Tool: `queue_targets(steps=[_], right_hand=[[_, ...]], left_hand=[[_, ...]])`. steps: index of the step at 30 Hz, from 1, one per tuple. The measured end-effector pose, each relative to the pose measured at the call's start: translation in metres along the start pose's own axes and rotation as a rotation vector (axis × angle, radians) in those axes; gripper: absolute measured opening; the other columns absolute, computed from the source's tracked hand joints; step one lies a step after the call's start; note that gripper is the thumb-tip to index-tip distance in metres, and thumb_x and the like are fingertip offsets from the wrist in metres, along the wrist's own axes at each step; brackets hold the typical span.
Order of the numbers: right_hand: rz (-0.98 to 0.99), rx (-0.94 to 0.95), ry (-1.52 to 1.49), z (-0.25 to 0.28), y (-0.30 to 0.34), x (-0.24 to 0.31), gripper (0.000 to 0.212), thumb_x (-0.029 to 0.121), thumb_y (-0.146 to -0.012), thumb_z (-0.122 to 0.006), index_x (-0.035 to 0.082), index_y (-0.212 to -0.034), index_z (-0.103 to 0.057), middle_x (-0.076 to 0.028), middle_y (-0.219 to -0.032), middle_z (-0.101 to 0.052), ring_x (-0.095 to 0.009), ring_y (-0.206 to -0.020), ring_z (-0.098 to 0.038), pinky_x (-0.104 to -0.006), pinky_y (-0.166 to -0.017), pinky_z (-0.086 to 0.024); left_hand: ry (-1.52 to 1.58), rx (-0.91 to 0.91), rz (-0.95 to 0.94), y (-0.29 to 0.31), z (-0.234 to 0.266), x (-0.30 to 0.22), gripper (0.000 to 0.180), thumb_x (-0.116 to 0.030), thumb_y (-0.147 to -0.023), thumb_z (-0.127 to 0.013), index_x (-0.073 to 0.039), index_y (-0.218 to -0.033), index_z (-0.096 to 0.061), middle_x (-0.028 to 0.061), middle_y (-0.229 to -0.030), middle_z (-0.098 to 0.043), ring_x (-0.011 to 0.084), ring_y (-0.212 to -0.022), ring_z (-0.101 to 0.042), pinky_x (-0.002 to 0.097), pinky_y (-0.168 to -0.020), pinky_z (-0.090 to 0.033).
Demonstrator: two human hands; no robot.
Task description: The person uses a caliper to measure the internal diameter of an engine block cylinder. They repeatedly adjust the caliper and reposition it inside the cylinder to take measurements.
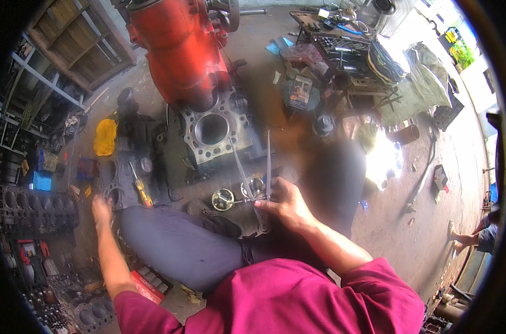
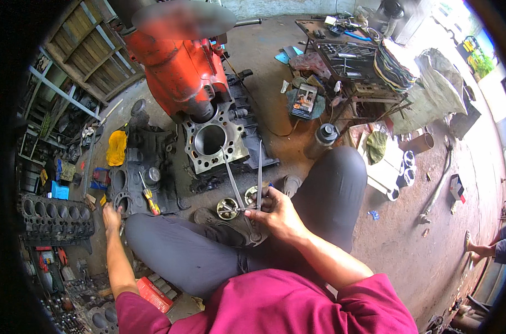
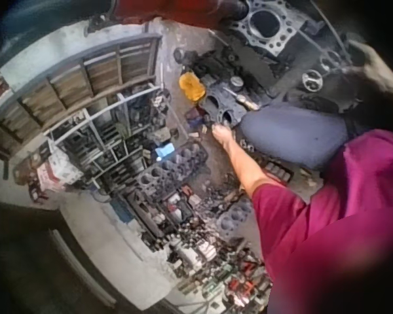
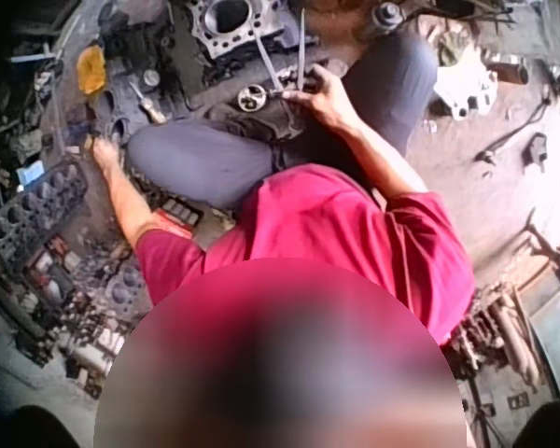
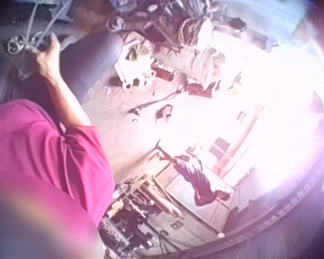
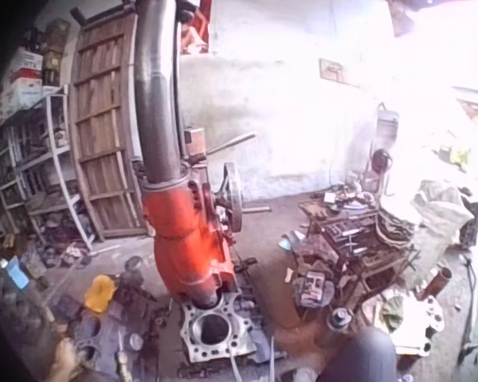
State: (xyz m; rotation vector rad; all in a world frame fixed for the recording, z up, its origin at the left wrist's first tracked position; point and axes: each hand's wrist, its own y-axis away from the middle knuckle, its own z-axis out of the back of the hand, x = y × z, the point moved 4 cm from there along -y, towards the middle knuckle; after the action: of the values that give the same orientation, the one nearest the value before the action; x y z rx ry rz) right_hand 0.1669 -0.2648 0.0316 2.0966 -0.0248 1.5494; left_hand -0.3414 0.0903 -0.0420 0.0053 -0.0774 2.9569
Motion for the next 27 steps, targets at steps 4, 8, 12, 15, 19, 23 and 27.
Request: queue_targets(steps=[4, 8, 12, 15, 19, 23, 27], right_hand=[[-0.005, -0.017, 0.023, 0.001, 0.001, 0.003, 0.041, 0.001, -0.084, -0.079, 0.0, -0.117, -0.056, -0.007, -0.107, -0.068, -0.015, -0.099, -0.066, -0.031, -0.09, -0.054], [0.009, -0.025, 0.021, -0.002, -0.001, 0.006, 0.039, 0.0, -0.084, -0.078, -0.001, -0.116, -0.056, -0.009, -0.105, -0.068, -0.016, -0.098, -0.066, -0.0303, -0.091, -0.055], [0.036, -0.012, -0.007, -0.007, -0.003, 0.007, 0.038, -0.004, -0.085, -0.076, -0.001, -0.117, -0.055, -0.009, -0.105, -0.068, -0.015, -0.099, -0.065, -0.03, -0.09, -0.055], [0.04, -0.037, -0.005, -0.006, -0.002, 0.009, 0.039, -0.005, -0.085, -0.076, -0.001, -0.118, -0.056, -0.009, -0.106, -0.069, -0.015, -0.098, -0.066, -0.0293, -0.09, -0.055], [0.077, -0.096, 0.029, -0.001, 0.0, 0.012, 0.04, -0.007, -0.085, -0.074, -0.002, -0.12, -0.056, -0.01, -0.106, -0.07, -0.015, -0.097, -0.067, -0.0292, -0.087, -0.055], [0.084, -0.137, 0.02, 0.005, 0.002, 0.009, 0.035, -0.008, -0.085, -0.074, -0.001, -0.114, -0.056, -0.008, -0.103, -0.07, -0.015, -0.096, -0.067, -0.0299, -0.086, -0.056], [0.026, -0.151, 0.035, 0.01, 0.001, 0.004, 0.031, -0.008, -0.084, -0.075, 0.0, -0.108, -0.056, -0.008, -0.1, -0.07, -0.014, -0.094, -0.067, -0.0296, -0.086, -0.056]], left_hand=[[-0.045, -0.139, -0.113, -0.003, 0.038, -0.022, 0.035, -0.015, -0.084, -0.076, 0.007, -0.108, -0.065, 0.026, -0.113, -0.064, 0.0448, -0.109, -0.06, 0.0466, -0.096, -0.048], [-0.038, -0.307, -0.252, -0.028, 0.104, -0.074, 0.037, -0.019, -0.086, -0.075, 0.006, -0.112, -0.066, 0.0249, -0.115, -0.064, 0.044, -0.108, -0.06, 0.0456, -0.094, -0.049], [0.213, -0.285, -0.445, -0.043, 0.148, -0.169, 0.039, -0.02, -0.083, -0.078, 0.004, -0.112, -0.068, 0.0204, -0.105, -0.066, 0.0389, -0.099, -0.064, 0.0417, -0.087, -0.051], [0.333, -0.288, -0.637, -0.024, 0.149, -0.259, 0.041, -0.02, -0.079, -0.081, 0.001, -0.112, -0.07, 0.0174, -0.098, -0.067, 0.034, -0.091, -0.066, 0.0391, -0.083, -0.052], [0.359, -0.127, -0.722, 0.003, 0.12, -0.349, 0.041, -0.019, -0.078, -0.08, -0.001, -0.114, -0.071, 0.0158, -0.098, -0.066, 0.0342, -0.093, -0.065, 0.0406, -0.086, -0.053], [0.367, -0.103, -0.758, 0.018, 0.094, -0.389, 0.039, -0.019, -0.077, -0.081, -0.001, -0.111, -0.072, 0.0154, -0.097, -0.066, 0.0339, -0.097, -0.065, 0.0417, -0.088, -0.053], [0.341, -0.05, -0.7, 0.022, 0.078, -0.398, 0.038, -0.019, -0.078, -0.081, -0.001, -0.11, -0.072, 0.0155, -0.098, -0.065, 0.034, -0.098, -0.065, 0.0423, -0.088, -0.053]])
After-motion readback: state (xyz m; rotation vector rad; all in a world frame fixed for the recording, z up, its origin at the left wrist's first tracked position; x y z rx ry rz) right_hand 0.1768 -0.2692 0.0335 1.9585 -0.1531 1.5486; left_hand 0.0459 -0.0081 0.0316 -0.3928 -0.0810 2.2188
